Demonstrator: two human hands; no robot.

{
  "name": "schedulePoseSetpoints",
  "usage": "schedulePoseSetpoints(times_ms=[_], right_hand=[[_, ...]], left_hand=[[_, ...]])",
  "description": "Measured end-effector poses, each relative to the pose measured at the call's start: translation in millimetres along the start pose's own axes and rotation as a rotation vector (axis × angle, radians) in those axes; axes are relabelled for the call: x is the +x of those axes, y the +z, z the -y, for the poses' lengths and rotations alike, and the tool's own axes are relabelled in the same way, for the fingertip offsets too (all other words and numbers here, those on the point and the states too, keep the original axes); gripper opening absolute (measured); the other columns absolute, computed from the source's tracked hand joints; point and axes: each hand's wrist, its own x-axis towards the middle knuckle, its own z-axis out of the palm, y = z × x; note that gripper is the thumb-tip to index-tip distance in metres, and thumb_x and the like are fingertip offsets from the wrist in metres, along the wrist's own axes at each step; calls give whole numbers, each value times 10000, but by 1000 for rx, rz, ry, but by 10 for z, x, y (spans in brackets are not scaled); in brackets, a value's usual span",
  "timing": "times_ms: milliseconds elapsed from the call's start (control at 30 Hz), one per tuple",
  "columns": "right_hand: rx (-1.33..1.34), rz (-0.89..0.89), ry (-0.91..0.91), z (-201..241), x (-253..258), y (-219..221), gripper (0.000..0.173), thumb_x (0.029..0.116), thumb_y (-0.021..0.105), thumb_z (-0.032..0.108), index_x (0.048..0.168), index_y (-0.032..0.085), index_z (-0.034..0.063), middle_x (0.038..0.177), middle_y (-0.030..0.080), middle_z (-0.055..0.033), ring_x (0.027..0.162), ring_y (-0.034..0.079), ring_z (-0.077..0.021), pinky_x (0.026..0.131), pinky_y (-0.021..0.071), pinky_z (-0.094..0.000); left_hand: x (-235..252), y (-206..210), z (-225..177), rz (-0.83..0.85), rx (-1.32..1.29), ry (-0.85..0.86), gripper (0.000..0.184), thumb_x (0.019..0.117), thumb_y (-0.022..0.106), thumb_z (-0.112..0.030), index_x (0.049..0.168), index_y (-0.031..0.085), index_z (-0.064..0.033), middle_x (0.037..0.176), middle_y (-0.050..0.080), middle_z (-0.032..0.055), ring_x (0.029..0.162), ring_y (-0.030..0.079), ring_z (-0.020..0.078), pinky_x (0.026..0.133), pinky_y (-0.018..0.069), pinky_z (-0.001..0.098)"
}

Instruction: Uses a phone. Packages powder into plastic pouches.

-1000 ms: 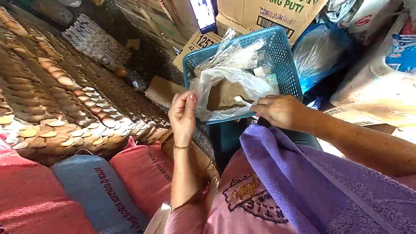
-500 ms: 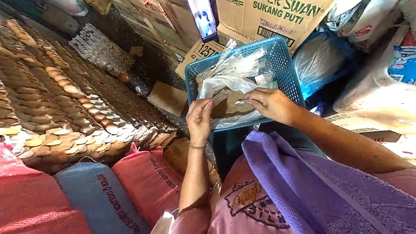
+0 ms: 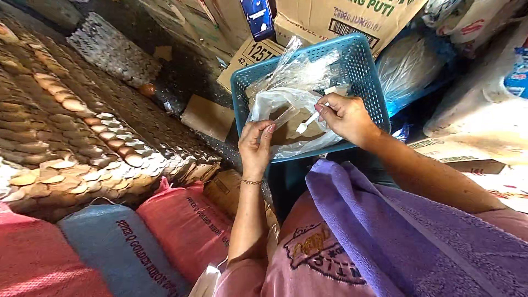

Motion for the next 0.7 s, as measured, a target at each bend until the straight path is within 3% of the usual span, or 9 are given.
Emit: schedulePoseSetpoints(times_ms=[267,533,700], right_hand=[[131,55,132,25,7,29,266,1063,530,238,1086,701,35,777,710,-47,608,640,-96,627,552,-297],[511,61,333,-42,21,-170,214,1062,536,198,1061,663,26,765,708,14,532,596,-26,521,518,-206],[336,45,276,-18,1,-126,239,1065,536,211,1075,675,17,759,699,-2,548,605,-41,554,538,-233]], left_hand=[[-26,-36,-59,38,33,-14,168,1013,632,-138,1091,734,-31,1055,687,68,1049,636,110,955,506,266],[-29,-36,-42,36,10,-18,196,1033,595,-139,1101,733,-17,1056,681,74,1021,634,98,932,510,251],[-34,-35,-38,40,6,-21,200,1034,600,-154,1112,739,-33,1030,683,54,994,630,86,914,508,246]])
